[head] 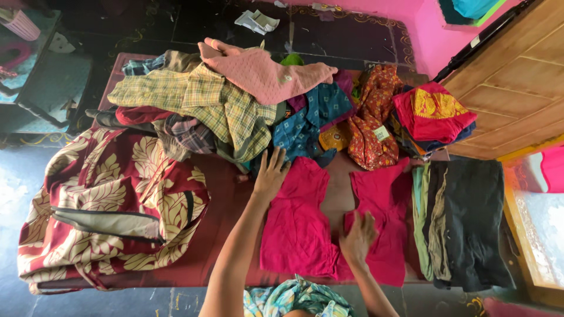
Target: The person folds various items of clothing, including pants and a pink blouse, by hand on a low surface.
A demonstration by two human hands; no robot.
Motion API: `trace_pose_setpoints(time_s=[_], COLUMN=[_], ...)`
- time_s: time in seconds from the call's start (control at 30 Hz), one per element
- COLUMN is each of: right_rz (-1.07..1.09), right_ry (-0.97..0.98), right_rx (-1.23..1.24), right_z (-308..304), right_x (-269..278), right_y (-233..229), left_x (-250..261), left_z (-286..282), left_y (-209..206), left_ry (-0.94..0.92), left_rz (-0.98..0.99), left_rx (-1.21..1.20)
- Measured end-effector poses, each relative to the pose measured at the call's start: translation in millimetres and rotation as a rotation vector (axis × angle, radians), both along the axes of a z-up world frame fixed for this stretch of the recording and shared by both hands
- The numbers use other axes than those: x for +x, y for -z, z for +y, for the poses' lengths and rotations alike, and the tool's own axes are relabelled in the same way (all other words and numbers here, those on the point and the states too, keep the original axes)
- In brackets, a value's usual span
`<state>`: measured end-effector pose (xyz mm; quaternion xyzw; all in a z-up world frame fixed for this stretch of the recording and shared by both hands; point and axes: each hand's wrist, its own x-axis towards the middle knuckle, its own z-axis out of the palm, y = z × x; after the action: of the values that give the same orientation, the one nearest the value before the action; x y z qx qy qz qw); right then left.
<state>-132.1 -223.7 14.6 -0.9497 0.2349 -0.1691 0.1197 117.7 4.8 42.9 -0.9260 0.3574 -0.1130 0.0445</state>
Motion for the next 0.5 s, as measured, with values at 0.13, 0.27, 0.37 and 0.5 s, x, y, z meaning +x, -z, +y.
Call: trace_pose_setpoints(time_s=[0.13, 0.27, 0.37, 0.5], right_rz=[-0.094, 0.102, 0.270, 0.275], right_ry=[-0.408, -0.717, -0.689, -0.735], right_rx=[0.210, 0.007, 0.058, -0.116], right_z=[4.9, 36.9, 57.3, 49.2], right_x=[83.2, 140.6, 142.8, 117.8], right_y=[-33.1, -34.0, -16.1, -1.9], left_x=[33.8, 57.9, 69.1, 83.8], left_z=[-31.4, -66.2, -78.2, -98.7], left_y=[33.0, 78.6, 101.0, 99.7], left_ry=[0.057, 0.113, 0.024, -0.030], left_rz=[0.016, 0.159, 0.204, 0.089], left_rx=[0.142, -0.012, -0.125, -0.239])
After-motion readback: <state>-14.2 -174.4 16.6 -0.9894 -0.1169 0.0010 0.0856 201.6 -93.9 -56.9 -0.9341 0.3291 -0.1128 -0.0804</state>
